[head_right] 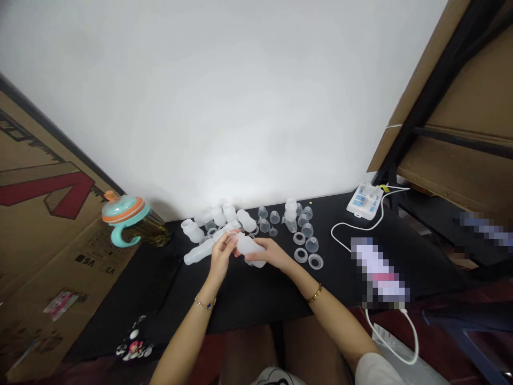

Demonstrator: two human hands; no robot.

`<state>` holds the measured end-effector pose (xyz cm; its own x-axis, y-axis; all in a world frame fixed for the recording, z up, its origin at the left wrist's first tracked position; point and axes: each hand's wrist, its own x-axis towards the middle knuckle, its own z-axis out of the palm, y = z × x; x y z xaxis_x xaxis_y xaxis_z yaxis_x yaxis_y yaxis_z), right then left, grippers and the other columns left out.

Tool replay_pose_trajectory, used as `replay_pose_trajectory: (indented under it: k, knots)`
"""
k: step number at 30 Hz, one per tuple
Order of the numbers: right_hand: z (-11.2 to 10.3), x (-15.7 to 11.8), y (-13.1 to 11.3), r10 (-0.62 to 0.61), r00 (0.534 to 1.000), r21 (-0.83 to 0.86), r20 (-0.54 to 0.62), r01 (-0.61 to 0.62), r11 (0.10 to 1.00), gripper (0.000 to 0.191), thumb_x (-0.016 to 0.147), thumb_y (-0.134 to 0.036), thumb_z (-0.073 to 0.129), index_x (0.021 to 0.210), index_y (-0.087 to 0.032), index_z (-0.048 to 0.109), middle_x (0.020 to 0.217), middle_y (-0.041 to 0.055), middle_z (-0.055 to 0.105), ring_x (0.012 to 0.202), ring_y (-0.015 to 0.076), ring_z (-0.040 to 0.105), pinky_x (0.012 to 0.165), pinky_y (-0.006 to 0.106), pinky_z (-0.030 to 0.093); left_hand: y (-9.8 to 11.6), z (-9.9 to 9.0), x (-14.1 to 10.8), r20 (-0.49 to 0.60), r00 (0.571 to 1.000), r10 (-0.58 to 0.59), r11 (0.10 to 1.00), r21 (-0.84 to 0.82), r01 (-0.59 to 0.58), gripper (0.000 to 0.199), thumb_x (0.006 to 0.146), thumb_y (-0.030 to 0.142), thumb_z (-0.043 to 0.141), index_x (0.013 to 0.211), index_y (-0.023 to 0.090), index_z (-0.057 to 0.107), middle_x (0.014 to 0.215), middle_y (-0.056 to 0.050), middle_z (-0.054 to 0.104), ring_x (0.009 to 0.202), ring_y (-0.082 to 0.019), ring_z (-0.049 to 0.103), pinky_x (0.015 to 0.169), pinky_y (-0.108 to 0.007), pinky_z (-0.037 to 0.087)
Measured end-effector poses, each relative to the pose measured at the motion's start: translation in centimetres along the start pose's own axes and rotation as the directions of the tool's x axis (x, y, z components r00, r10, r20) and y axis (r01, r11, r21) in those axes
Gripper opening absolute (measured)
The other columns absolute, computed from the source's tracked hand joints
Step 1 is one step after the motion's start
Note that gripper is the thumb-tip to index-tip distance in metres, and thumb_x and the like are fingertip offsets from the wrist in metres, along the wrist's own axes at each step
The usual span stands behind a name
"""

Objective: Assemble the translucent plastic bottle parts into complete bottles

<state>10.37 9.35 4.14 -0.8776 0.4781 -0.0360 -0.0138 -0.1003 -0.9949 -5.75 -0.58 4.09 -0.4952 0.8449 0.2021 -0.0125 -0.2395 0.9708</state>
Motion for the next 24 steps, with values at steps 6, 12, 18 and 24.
replay_pose_trajectory:
  k: [6, 12, 18, 24]
  knots:
    - [0.08, -0.26, -0.36, 0.042, 0.999, 0.067, 0.023, -0.044, 0.997, 0.048, 0.069, -0.044, 0.087, 0.103, -0.013, 0.073, 0.087, 0.0049, 0.071, 0.071, 0.0163, 0.063, 0.067, 0.028, 0.050, -0.14, -0.14, 0.03, 0.012, 1.000, -0.011, 1.000, 0.002, 0.011, 0.042, 0.083, 0.050, 0.072, 0.106, 0.015, 0.069, 0.077, -0.002, 0.066, 0.050, -0.009, 0.053, 0.050, -0.022, 0.043]
    - [0.44, -0.65, -0.94, 0.064, 0.996, 0.133, 0.059, -0.071, 0.989, 0.045, 0.071, -0.044, 0.084, 0.101, -0.012, 0.072, 0.085, 0.0065, 0.071, 0.070, 0.0170, 0.064, 0.066, 0.029, 0.053, -0.28, -0.31, 0.09, 0.025, 1.000, -0.004, 1.000, 0.002, 0.004, 0.041, 0.084, 0.049, 0.072, 0.107, 0.015, 0.070, 0.086, -0.004, 0.069, 0.048, -0.007, 0.052, 0.049, -0.022, 0.043]
    - [0.43, -0.55, -0.68, 0.089, 0.993, 0.187, 0.076, -0.102, 0.977, 0.045, 0.071, -0.041, 0.083, 0.104, -0.011, 0.072, 0.081, 0.0076, 0.073, 0.065, 0.0170, 0.066, 0.062, 0.028, 0.053, -0.24, -0.40, 0.08, 0.030, 0.999, 0.016, 0.999, 0.028, -0.017, 0.040, 0.086, 0.049, 0.070, 0.105, 0.014, 0.070, 0.107, -0.010, 0.071, 0.042, -0.002, 0.047, 0.042, -0.020, 0.036]
    - [0.12, -0.42, -0.28, 0.105, 0.989, 0.211, 0.109, -0.126, 0.969, 0.044, 0.072, -0.041, 0.082, 0.102, -0.010, 0.072, 0.080, 0.0078, 0.073, 0.064, 0.0172, 0.067, 0.061, 0.027, 0.054, -0.26, -0.50, 0.09, 0.042, 0.999, -0.010, 1.000, 0.015, 0.009, 0.042, 0.085, 0.050, 0.071, 0.106, 0.014, 0.070, 0.113, -0.012, 0.070, 0.039, 0.001, 0.041, 0.038, -0.018, 0.030]
